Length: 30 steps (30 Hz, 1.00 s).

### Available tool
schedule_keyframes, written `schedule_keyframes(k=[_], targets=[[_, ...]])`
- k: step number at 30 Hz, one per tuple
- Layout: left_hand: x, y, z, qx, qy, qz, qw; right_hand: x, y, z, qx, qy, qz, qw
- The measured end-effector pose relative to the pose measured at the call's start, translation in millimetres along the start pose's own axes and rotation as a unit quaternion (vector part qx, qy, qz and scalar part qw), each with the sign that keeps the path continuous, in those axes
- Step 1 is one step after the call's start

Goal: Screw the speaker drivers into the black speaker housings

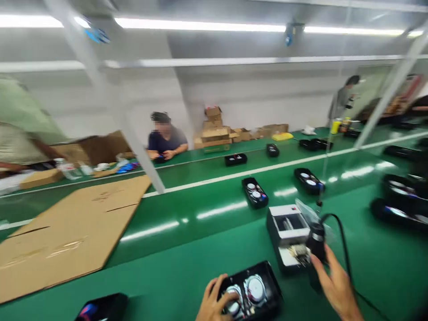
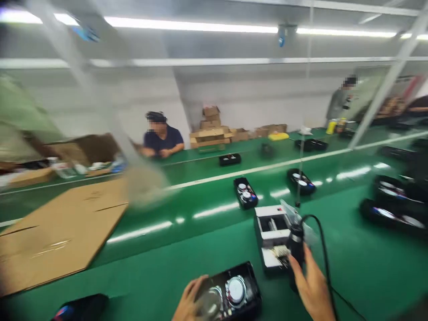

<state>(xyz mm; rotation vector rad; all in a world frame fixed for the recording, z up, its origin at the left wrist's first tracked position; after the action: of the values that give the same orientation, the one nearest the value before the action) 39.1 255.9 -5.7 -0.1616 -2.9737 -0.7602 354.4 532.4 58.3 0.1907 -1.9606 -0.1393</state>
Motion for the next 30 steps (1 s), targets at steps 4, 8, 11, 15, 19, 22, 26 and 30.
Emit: schedule_keyframes(k=[4, 8, 11, 15, 19, 22, 26, 30], targets=[[-14.0, 25.0, -37.1, -0.028, -0.123, 0.051, 0.991, 18.3, 0.6, 11.0, 0.022, 0.096, 0.022, 0.995], [-9.9, 33.9, -47.5, -0.032, -0.185, 0.008, 0.982, 22.5, -4.2, 7.2, 0.002, 0.187, 0.024, 0.982], [-10.4, 34.9, -49.3, -0.038, -0.201, 0.001, 0.979, 39.0, -5.6, 1.5, 0.018, 0.234, 0.01, 0.972], [-10.2, 38.6, -48.9, -0.025, -0.173, 0.021, 0.984, 84.8, 3.5, -20.0, -0.065, 0.275, -0.066, 0.957], [-18.6, 40.1, -52.1, -0.03, -0.124, 0.088, 0.988, 117.4, 16.2, -9.8, -0.089, 0.262, -0.116, 0.954], [-13.4, 42.7, -53.7, -0.037, -0.143, 0.061, 0.987, 119.6, 25.0, 4.8, -0.07, 0.219, -0.117, 0.966], [-20.9, 45.9, -58.2, -0.034, -0.132, 0.087, 0.987, 111.9, 24.7, 20.9, 0.007, 0.159, -0.095, 0.983], [-18.6, 50.4, -57.6, -0.027, -0.177, 0.014, 0.984, 107.6, -1.6, 38.3, 0.12, 0.209, -0.042, 0.97]])
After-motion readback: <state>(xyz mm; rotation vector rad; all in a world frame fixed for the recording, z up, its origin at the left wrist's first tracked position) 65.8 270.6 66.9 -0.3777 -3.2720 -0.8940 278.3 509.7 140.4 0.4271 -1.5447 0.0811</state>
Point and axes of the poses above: each hand's wrist, its own y-axis towards the middle knuckle, its own z-axis out of the palm, x = y × z, the point moved 10 cm from there along y, towards the middle knuckle, and after that the axes turned 1 degree about z, right-handed, at the moved point
